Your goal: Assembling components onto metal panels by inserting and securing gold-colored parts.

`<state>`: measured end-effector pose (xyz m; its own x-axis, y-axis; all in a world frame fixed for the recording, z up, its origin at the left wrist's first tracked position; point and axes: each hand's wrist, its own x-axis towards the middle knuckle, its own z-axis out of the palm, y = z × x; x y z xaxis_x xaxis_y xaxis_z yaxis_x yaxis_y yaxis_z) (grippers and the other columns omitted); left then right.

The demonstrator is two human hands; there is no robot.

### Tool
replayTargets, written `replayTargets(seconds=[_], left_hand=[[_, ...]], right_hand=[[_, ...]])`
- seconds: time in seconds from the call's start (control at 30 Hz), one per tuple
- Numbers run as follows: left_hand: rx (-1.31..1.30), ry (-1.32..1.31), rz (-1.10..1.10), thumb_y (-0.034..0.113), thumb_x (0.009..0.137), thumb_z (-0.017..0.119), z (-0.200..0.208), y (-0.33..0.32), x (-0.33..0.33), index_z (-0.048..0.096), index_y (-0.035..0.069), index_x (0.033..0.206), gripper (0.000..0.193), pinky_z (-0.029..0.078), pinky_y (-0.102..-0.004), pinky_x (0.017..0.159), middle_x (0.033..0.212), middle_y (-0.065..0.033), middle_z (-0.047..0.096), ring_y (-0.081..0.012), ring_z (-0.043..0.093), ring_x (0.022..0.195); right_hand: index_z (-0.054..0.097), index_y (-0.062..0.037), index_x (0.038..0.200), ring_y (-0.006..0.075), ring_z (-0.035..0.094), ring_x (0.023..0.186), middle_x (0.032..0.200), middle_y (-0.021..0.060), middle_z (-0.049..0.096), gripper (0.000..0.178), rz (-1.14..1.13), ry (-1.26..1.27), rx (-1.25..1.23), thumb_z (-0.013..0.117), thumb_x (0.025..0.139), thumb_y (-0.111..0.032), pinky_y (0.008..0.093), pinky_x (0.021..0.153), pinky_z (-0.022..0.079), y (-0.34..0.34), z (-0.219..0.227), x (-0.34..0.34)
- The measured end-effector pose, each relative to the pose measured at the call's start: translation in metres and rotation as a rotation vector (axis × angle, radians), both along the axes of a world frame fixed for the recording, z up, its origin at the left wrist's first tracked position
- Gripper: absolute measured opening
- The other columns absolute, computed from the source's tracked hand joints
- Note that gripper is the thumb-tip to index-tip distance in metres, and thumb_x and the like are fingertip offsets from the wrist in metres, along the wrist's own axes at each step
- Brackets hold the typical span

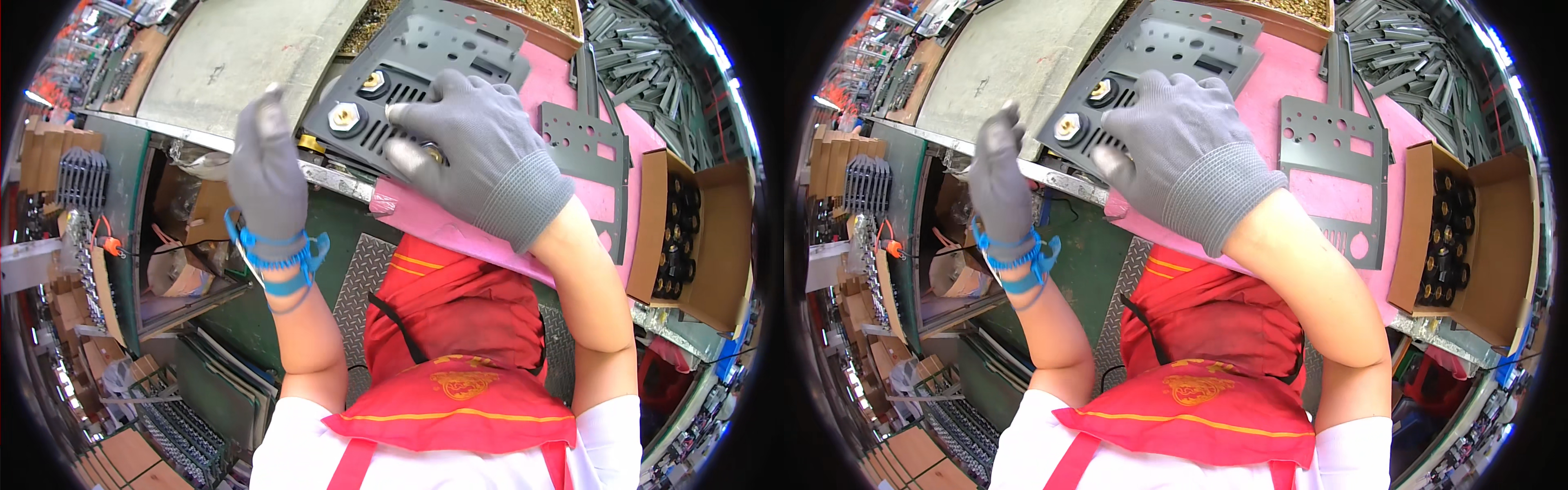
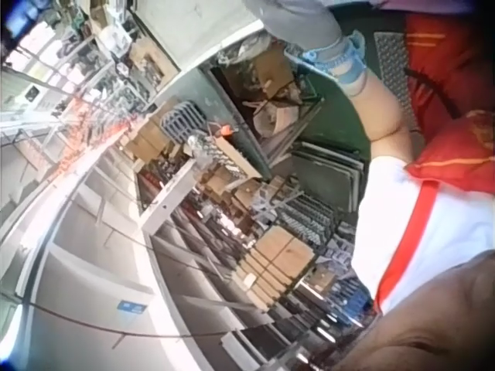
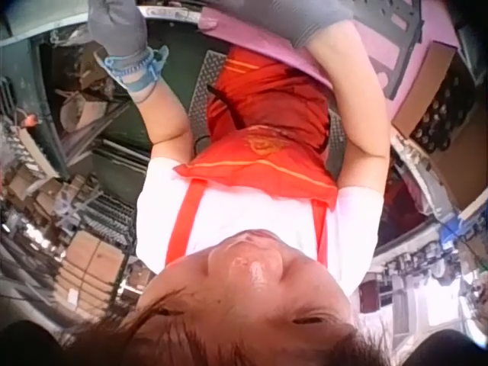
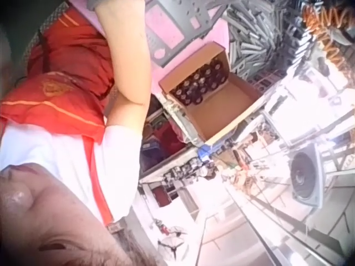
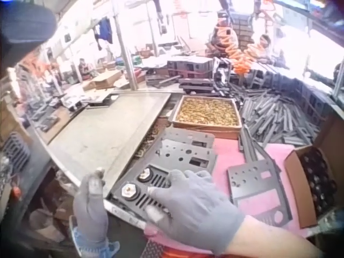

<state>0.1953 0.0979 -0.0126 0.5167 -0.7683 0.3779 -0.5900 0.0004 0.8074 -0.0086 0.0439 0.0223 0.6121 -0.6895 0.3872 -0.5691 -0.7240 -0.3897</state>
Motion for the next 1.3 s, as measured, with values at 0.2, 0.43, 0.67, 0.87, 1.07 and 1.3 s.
replayTargets(seconds=[0.2, 0.43, 0.67, 0.87, 1.07, 1.3], left_hand=[[0.072, 0.117, -0.371, 0.019, 0.097, 0.051, -0.016, -0.043, 0.004, 0.059, -0.008, 0.124, 0.038, 0.047, -0.0310, 0.090, 0.104, -0.0139, 0.067, -0.0198, 0.061, 0.099], [0.075, -0.107, -0.038, 0.020, 0.099, 0.049, 0.009, -0.026, -0.012, 0.061, -0.008, 0.122, 0.037, 0.048, -0.0314, 0.091, 0.114, -0.0176, 0.065, -0.0213, 0.062, 0.100], [-0.140, -0.452, -0.956, 0.013, 0.077, 0.074, -0.009, 0.030, -0.190, 0.068, 0.008, 0.104, 0.028, 0.047, -0.0418, 0.083, 0.103, -0.0105, 0.063, -0.0291, 0.060, 0.093], [0.042, -0.580, -0.984, 0.008, 0.075, 0.072, -0.038, 0.034, -0.209, 0.070, 0.010, 0.100, 0.025, 0.044, -0.0401, 0.079, 0.087, -0.0048, 0.059, -0.0278, 0.057, 0.082], [0.103, -0.595, -1.081, 0.007, 0.077, 0.062, -0.020, 0.052, -0.185, 0.069, 0.009, 0.101, 0.025, 0.044, -0.0412, 0.082, 0.084, -0.0034, 0.056, -0.0244, 0.057, 0.081], [0.114, -0.523, -0.971, 0.016, 0.078, 0.074, -0.004, 0.059, -0.170, 0.070, 0.011, 0.102, 0.025, 0.046, -0.0418, 0.082, 0.091, -0.0052, 0.060, -0.0260, 0.059, 0.087]], right_hand=[[0.068, -0.0071, 0.110, 0.0314, 0.061, 0.098, 0.108, 0.0123, 0.063, 0.024, -0.043, -0.131, -0.041, 0.065, 0.087, -0.014, 0.0374, 0.085, 0.047, 0.019, 0.010, -0.047], [0.065, -0.0112, 0.117, 0.0337, 0.059, 0.112, 0.122, 0.0117, 0.063, 0.029, -0.780, 0.254, -0.058, 0.061, 0.088, -0.011, 0.0408, 0.095, 0.046, 0.060, 0.023, -0.258], [0.052, -0.0146, 0.134, 0.0319, 0.054, 0.121, 0.131, 0.0089, 0.059, 0.050, -1.103, 0.709, 0.278, 0.061, 0.086, -0.006, 0.0440, 0.103, 0.044, 0.096, 0.002, -0.312], [0.054, -0.0157, 0.133, 0.0308, 0.054, 0.120, 0.130, 0.0100, 0.059, 0.051, -0.627, 0.252, 0.180, 0.064, 0.084, -0.007, 0.0417, 0.104, 0.040, 0.070, -0.008, -0.308], [0.059, -0.0145, 0.130, 0.0353, 0.057, 0.107, 0.110, 0.0142, 0.063, 0.047, -0.668, 0.370, 0.323, 0.069, 0.084, -0.015, 0.0447, 0.094, 0.045, 0.037, -0.010, -0.305], [0.056, -0.0077, 0.118, 0.0349, 0.060, 0.104, 0.112, 0.0129, 0.060, 0.046, -0.752, -0.010, -0.033, 0.068, 0.074, -0.001, 0.0416, 0.090, 0.049, 0.057, -0.002, -0.269]])
